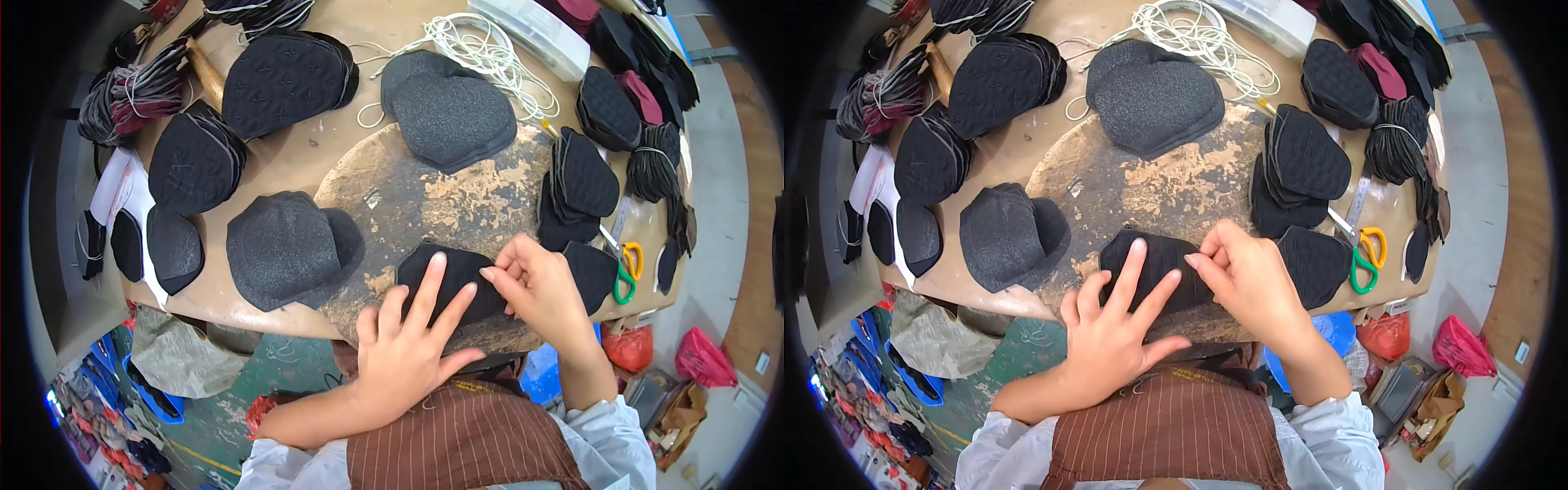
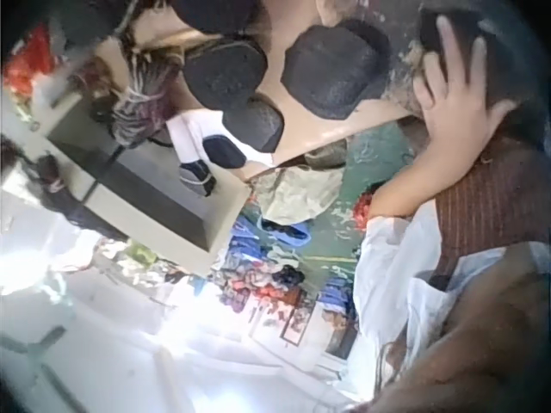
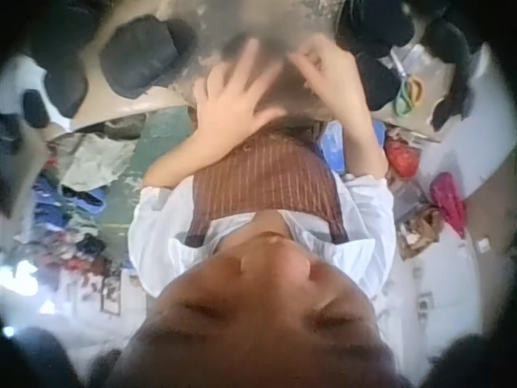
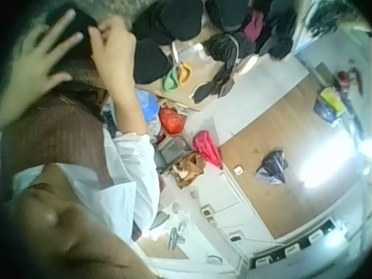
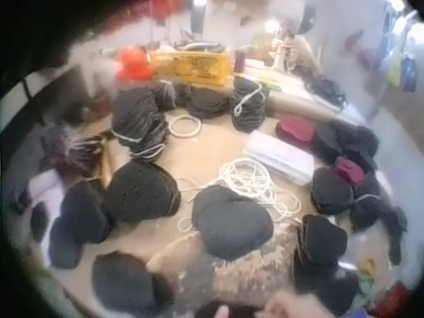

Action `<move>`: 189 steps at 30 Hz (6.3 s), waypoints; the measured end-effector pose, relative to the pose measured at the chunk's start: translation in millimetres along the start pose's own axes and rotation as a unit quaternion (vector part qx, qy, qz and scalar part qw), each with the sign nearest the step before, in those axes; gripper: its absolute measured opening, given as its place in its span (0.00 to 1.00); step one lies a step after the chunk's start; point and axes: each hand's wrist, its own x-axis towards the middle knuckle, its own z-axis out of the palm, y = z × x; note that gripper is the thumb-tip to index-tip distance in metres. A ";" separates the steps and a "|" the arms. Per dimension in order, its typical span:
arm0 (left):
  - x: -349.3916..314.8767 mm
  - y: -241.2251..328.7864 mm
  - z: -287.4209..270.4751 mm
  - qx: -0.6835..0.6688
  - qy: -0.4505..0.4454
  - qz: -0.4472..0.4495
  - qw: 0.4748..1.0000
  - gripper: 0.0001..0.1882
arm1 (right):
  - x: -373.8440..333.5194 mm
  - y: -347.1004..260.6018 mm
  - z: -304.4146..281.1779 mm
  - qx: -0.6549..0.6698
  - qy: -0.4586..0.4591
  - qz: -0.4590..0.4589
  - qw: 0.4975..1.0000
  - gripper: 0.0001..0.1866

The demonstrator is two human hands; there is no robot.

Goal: The person repeatedly picks up small, dark, quilted fabric pieces from a table, aligns them, and stacks them into neat piles. They occasionally pick up a completed stack, adjust it, and place it back down. The workspace is cluttered with similar fabric pieces, elastic bands, and scissors.

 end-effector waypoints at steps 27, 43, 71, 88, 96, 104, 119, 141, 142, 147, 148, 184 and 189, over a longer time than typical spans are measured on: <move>-43.1 -8.6 11.5 -0.074 0.060 0.027 0.995 0.34 | 51.6 44.8 -122.9 -0.259 0.223 -0.094 0.935 0.30; -60.2 -22.5 26.2 -0.091 0.154 0.017 0.984 0.29 | 30.6 16.5 -101.9 -0.122 0.271 -0.175 0.939 0.24; -68.3 -34.6 24.3 -0.106 0.178 0.006 0.978 0.23 | 12.4 -6.0 7.6 0.077 -0.093 -0.047 0.992 0.08; 5.7 -10.1 -18.3 -0.063 -0.003 -0.006 0.998 0.33 | 13.5 -18.4 -5.5 -0.221 0.008 -0.126 0.967 0.10; -13.9 -89.5 -21.1 -0.069 0.299 -0.038 0.951 0.28 | -51.0 27.6 -107.5 0.219 0.106 -0.089 0.966 0.16; 16.4 -84.8 -24.8 -0.194 0.356 -0.100 0.909 0.07 | -2.8 70.9 -129.8 0.032 0.207 -0.131 0.969 0.14; 16.9 -88.0 -30.1 -0.155 0.295 -0.126 0.934 0.10 | 67.7 65.6 -120.3 -0.221 0.231 -0.203 0.925 0.25; -70.1 -10.5 27.9 -0.072 0.162 0.016 0.984 0.33 | 48.3 33.1 -103.7 -0.351 0.302 -0.152 0.873 0.28; -73.5 -15.7 29.9 -0.074 0.150 -0.001 0.986 0.32 | 48.4 35.0 -103.1 -0.349 0.309 -0.161 0.870 0.28; -73.8 -19.0 34.5 -0.087 0.128 -0.038 0.987 0.29 | 39.1 15.1 -100.6 -0.252 0.313 -0.129 0.907 0.26; -72.9 -18.7 34.5 -0.091 0.131 -0.045 0.986 0.28 | 30.3 4.5 -97.8 -0.048 0.287 -0.173 0.941 0.23; -58.9 -16.5 22.7 -0.127 0.156 0.084 0.976 0.34 | -5.4 1.3 22.1 0.187 -0.065 -0.067 0.978 0.20; -44.6 -3.2 27.9 0.023 0.083 0.000 0.996 0.37 | -7.6 -8.6 13.3 0.123 -0.047 0.010 0.991 0.15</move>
